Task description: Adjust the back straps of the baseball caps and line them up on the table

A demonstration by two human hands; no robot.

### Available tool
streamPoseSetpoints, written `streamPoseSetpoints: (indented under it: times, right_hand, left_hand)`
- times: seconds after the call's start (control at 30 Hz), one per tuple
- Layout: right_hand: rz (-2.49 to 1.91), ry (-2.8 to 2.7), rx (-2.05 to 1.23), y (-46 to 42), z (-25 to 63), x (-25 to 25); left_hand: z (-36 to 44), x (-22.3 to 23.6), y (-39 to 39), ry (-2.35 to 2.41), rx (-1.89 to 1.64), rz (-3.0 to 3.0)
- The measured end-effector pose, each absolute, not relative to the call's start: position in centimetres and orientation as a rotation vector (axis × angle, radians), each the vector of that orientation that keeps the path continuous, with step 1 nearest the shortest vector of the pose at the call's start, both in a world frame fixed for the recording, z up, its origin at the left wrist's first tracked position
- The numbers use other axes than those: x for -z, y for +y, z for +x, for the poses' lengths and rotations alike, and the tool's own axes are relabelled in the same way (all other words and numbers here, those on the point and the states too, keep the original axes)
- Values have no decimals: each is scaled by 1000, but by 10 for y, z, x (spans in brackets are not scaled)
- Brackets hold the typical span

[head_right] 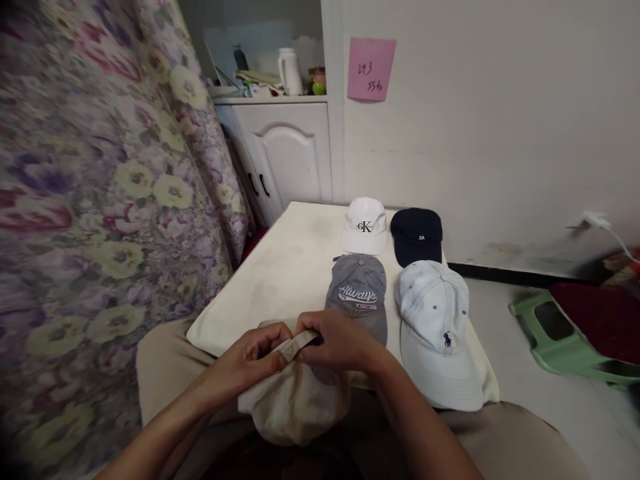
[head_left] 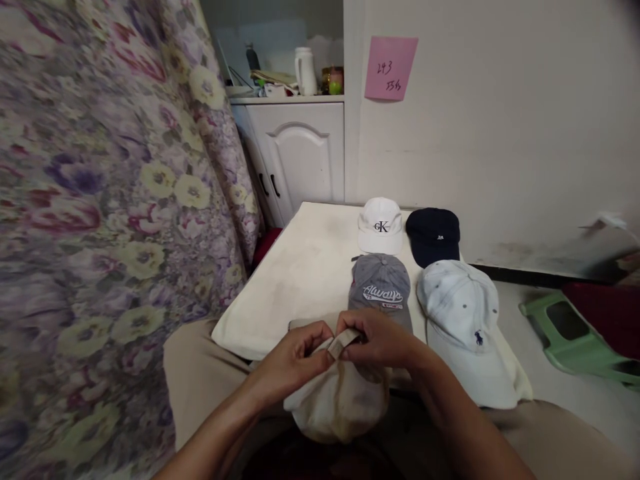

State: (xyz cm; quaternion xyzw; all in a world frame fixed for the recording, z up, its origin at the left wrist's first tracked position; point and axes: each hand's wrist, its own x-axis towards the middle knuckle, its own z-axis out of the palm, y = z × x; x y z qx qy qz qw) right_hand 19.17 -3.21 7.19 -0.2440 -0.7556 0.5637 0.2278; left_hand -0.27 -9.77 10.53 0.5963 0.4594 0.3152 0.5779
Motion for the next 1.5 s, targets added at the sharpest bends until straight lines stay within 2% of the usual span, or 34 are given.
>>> streamPoseSetpoints:
  times: [0.13,0.33,0.43,0.93,1.2,1.5]
  right_hand:
    - [-701,-2134,-1478,-33,195,-77]
    - [-520,-1897,-1919,-20,200,-64]
    - [-497,-1884,-2001,-17,201,-65]
    - [-768,-1827,-1878,-19,197,-65]
    - [-765,-1735,-1990,-20,194,-63]
    - [-787,-1768,-1851,-24,190,-64]
  left_hand:
    - [-4,-101,-97,1107,-697,1393]
    - [-10,-97,-99,1113,-702,1380]
    - [-10,-98,-98,1098,-700,1374]
    - [-10,-100,-99,1201,-686,1475]
    - [-19,-101,-99,1307,-649,1579]
    - [-17,-106,-103,1225,-664,1545]
